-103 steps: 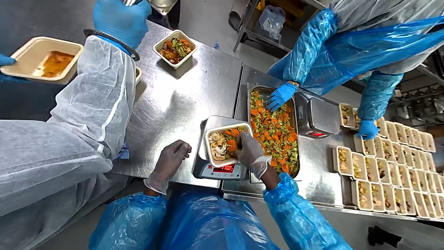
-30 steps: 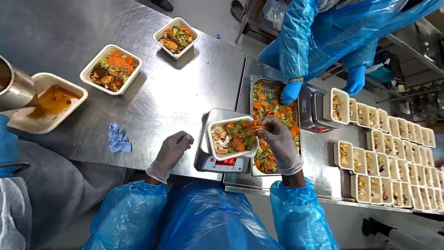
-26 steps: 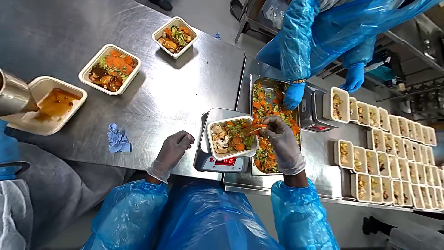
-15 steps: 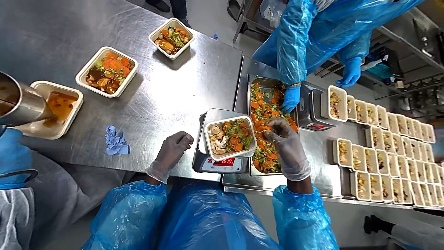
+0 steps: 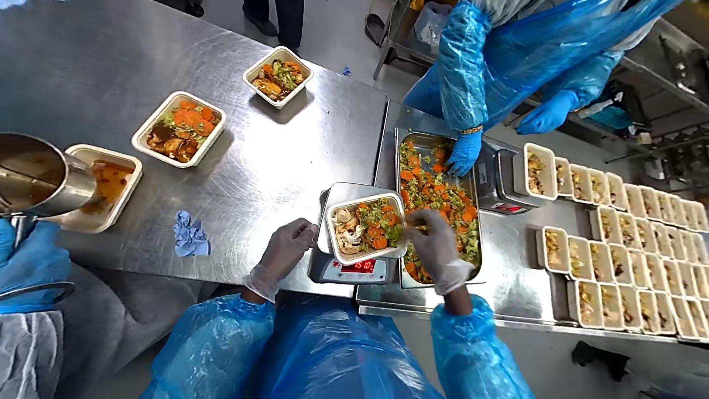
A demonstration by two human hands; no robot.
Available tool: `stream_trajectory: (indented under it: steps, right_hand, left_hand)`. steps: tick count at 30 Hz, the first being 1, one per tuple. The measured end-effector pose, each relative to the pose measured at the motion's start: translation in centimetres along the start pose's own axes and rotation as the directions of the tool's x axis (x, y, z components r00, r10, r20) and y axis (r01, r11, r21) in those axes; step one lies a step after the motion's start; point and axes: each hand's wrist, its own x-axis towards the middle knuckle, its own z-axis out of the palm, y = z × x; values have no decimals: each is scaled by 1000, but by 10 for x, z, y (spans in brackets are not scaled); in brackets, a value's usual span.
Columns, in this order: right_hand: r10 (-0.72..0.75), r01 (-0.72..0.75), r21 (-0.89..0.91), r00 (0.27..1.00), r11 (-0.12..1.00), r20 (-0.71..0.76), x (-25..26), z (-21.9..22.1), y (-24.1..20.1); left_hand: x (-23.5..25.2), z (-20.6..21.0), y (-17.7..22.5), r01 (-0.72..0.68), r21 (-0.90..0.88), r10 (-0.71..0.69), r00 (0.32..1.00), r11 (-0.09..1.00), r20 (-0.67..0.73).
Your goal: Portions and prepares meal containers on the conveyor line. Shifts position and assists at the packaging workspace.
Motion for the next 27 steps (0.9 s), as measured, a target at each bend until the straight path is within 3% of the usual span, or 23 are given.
stream_trajectory:
  steps: [2, 5, 7, 10, 13, 15, 21, 27]
  right_hand:
    - [-16, 16, -5, 995, 1000, 101, -3, 20, -22]
    - [278, -246, -139, 910, 959, 306, -9, 44, -28]
    - [341, -283, -206, 870, 937, 356, -7, 51, -28]
    - [267, -185, -253, 899, 950, 346, -2, 46, -27]
    - [-100, 123, -99, 973, 987, 210, 11, 15, -28]
    - [-218, 225, -41, 967, 973, 132, 15, -4, -22]
    - [-27, 55, -162, 984, 985, 173, 3, 5, -10]
    - [28, 33, -305, 980, 952, 196, 4, 23, -24]
  left_hand:
    - [2, 9, 3, -7, 6, 7, 1000, 1000, 12]
    - [2, 17, 3, -24, -8, 24, 999, 1000, 32]
    - [1, 17, 2, -26, -20, 27, 999, 999, 28]
    - [-2, 16, -2, -27, -30, 28, 999, 999, 21]
    - [-2, 13, -1, -21, -16, 21, 1000, 1000, 20]
    - [-3, 8, 0, -15, -16, 15, 1000, 1000, 15]
    - [2, 11, -3, -22, -6, 22, 999, 1000, 38]
    - [0, 27, -1, -34, 35, 31, 997, 999, 70]
